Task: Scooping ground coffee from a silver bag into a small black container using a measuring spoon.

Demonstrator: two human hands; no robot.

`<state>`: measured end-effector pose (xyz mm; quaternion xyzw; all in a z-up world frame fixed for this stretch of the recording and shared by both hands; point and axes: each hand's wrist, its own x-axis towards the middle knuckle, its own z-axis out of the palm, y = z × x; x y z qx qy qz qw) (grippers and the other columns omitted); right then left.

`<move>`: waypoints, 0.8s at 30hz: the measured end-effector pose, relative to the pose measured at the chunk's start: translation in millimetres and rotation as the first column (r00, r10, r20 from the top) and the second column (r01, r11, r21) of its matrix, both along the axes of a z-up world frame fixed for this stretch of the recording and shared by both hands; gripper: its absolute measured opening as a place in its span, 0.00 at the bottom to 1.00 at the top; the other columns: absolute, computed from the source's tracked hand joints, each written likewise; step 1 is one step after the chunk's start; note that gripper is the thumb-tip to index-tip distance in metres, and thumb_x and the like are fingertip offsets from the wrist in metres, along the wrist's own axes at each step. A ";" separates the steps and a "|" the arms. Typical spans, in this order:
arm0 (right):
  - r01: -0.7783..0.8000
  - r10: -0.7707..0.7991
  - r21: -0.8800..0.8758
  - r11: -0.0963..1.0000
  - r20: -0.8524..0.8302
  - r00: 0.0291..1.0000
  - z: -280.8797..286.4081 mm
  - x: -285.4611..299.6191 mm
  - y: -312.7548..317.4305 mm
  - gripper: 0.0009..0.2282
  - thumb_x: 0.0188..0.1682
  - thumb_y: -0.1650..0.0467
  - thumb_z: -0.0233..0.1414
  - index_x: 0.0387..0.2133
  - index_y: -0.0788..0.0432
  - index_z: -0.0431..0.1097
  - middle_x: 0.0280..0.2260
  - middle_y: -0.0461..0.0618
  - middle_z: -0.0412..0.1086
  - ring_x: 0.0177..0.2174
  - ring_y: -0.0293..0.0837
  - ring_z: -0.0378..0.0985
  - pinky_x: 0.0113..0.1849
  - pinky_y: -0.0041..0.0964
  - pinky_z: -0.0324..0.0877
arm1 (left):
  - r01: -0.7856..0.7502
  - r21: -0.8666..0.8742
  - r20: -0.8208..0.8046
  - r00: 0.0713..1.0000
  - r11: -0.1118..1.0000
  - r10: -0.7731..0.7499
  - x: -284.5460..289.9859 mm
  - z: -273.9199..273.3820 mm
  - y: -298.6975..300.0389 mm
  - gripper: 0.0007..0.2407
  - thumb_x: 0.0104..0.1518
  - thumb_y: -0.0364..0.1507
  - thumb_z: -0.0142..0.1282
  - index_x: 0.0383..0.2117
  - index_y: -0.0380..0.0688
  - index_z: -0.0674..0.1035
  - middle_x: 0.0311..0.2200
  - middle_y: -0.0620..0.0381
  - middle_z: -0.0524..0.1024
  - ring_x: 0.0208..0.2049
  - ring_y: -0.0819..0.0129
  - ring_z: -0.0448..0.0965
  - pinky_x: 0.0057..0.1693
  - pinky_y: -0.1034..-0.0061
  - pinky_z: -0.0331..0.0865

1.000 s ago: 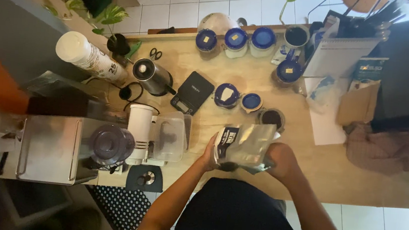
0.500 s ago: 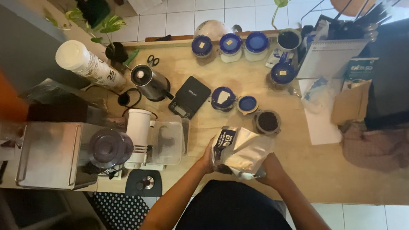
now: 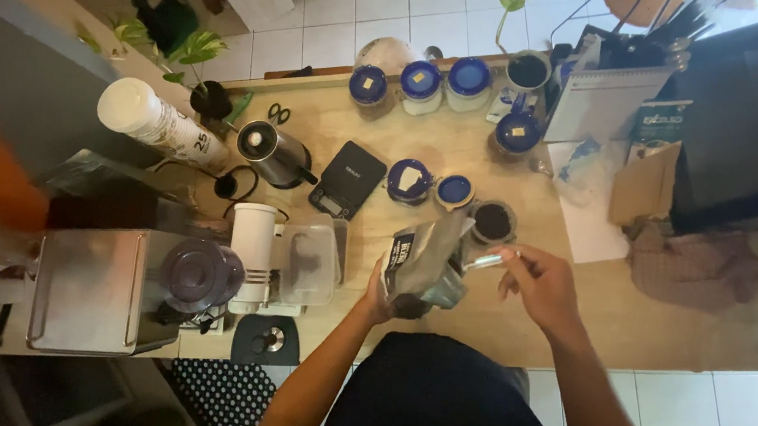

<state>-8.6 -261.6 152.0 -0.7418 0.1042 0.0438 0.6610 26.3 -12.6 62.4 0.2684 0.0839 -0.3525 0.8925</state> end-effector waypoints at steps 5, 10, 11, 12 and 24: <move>0.103 -0.100 0.101 0.989 -0.033 0.994 -6.1 5.3 -5.4 0.10 0.55 0.74 0.51 0.42 0.69 0.76 0.19 0.64 0.73 0.16 0.48 0.74 0.25 0.36 0.67 | -0.187 0.288 -0.422 0.856 0.939 0.300 -9.2 -50.5 9.1 0.29 0.47 0.53 0.62 0.49 0.44 0.78 0.49 0.49 0.78 0.52 0.52 0.77 0.59 0.54 0.73; 0.199 -0.192 0.160 0.967 -0.057 0.980 -38.0 10.3 -24.7 0.08 0.57 0.73 0.52 0.41 0.69 0.75 0.25 0.60 0.71 0.19 0.46 0.74 0.25 0.35 0.66 | -0.244 0.401 -0.526 0.728 0.883 0.440 -14.9 -12.1 6.5 0.23 0.47 0.46 0.69 0.39 0.40 0.82 0.36 0.56 0.79 0.42 0.61 0.80 0.57 0.69 0.76; 0.234 -0.225 0.205 0.950 -0.069 0.972 -40.2 12.4 -27.1 0.09 0.56 0.72 0.52 0.42 0.69 0.73 0.27 0.60 0.70 0.18 0.47 0.74 0.24 0.34 0.65 | -0.257 0.378 -0.506 0.747 0.889 0.431 -17.2 -50.7 13.5 0.25 0.48 0.49 0.67 0.44 0.44 0.82 0.43 0.56 0.80 0.48 0.59 0.79 0.59 0.65 0.74; 0.269 -0.256 0.248 0.931 -0.083 0.963 -42.5 14.5 -29.4 0.10 0.56 0.72 0.52 0.44 0.70 0.72 0.28 0.60 0.70 0.18 0.47 0.74 0.23 0.33 0.65 | -0.270 0.354 -0.484 0.766 0.895 0.422 -19.8 -89.3 20.5 0.27 0.48 0.52 0.66 0.48 0.47 0.82 0.50 0.55 0.80 0.53 0.58 0.79 0.61 0.61 0.73; 0.421 -0.421 0.106 0.901 -0.025 0.907 -89.8 37.7 -44.9 0.11 0.62 0.69 0.48 0.50 0.64 0.72 0.41 0.59 0.75 0.23 0.40 0.77 0.26 0.24 0.66 | -0.069 0.068 -0.325 0.942 0.995 0.088 -6.1 -108.4 43.0 0.29 0.61 0.51 0.38 0.62 0.46 0.70 0.54 0.48 0.74 0.52 0.55 0.76 0.56 0.58 0.71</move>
